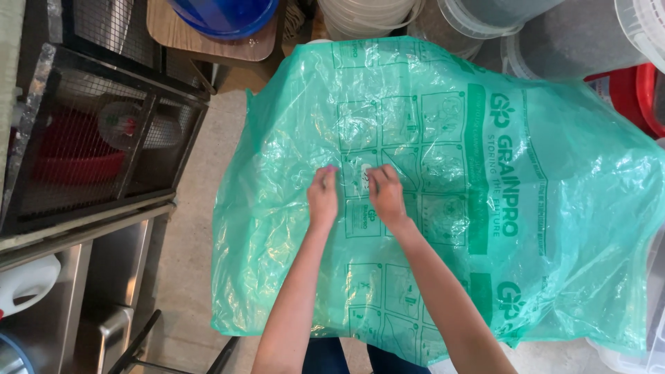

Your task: Cleaning the interior of a large plastic bin and preparing storage bags in a production area

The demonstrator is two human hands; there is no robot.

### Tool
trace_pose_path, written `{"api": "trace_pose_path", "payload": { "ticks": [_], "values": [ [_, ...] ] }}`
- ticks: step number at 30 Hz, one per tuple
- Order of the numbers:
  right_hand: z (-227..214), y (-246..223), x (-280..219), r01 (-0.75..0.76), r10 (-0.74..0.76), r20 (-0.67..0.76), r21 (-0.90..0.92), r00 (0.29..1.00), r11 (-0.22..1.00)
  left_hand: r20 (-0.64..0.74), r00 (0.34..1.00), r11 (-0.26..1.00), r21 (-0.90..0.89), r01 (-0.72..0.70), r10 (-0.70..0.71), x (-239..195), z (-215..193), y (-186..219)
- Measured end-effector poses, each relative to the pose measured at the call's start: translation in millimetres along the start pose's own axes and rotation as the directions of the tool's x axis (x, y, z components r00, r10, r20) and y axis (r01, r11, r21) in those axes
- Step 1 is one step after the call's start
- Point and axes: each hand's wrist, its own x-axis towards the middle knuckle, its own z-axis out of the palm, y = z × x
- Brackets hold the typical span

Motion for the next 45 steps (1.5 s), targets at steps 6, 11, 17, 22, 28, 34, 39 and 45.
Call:
{"api": "trace_pose_path", "payload": {
  "ticks": [6,11,17,22,28,34,39,45],
  "values": [
    [16.9,28.8,13.6,-0.071,0.076,-0.055,0.097,0.996,0.993,0.304,0.922,0.810,0.461,-0.363,0.240,21.4,19.0,18.2],
    [-2.8,17.9,28.3,-0.073,0.071,0.016,0.111,0.997,0.991,0.423,0.877,0.593,0.654,-0.470,0.229,40.9,18.7,1.5],
    [-17.8,4.8,55.3,-0.040,0.008,0.244,0.127,0.970,0.991,0.464,0.864,0.555,0.674,-0.486,0.194,47.4,15.8,0.5],
    [-29.3,-5.2,72.1,-0.044,0.029,0.431,0.026,0.902,0.999,0.450,0.871,0.571,0.670,-0.475,0.197,48.0,16.3,1.7],
    [-25.9,3.8,77.2,0.030,0.034,0.561,-0.104,0.827,0.994,0.426,0.884,0.616,0.649,-0.447,0.192,52.8,19.9,-7.3],
    [-19.7,7.6,75.1,0.017,0.081,0.596,-0.158,0.799,0.987,0.424,0.893,0.616,0.666,-0.421,0.151,52.3,21.0,-8.2],
    [-2.8,30.6,57.9,0.097,0.020,0.565,-0.175,0.825,0.980,0.414,0.897,0.639,0.652,-0.409,0.152,48.6,19.4,-1.6],
    [-21.5,17.7,64.2,-0.014,0.028,0.485,-0.031,0.874,0.999,0.415,0.899,0.670,0.630,-0.394,0.138,44.4,14.4,11.5]
  ]
}}
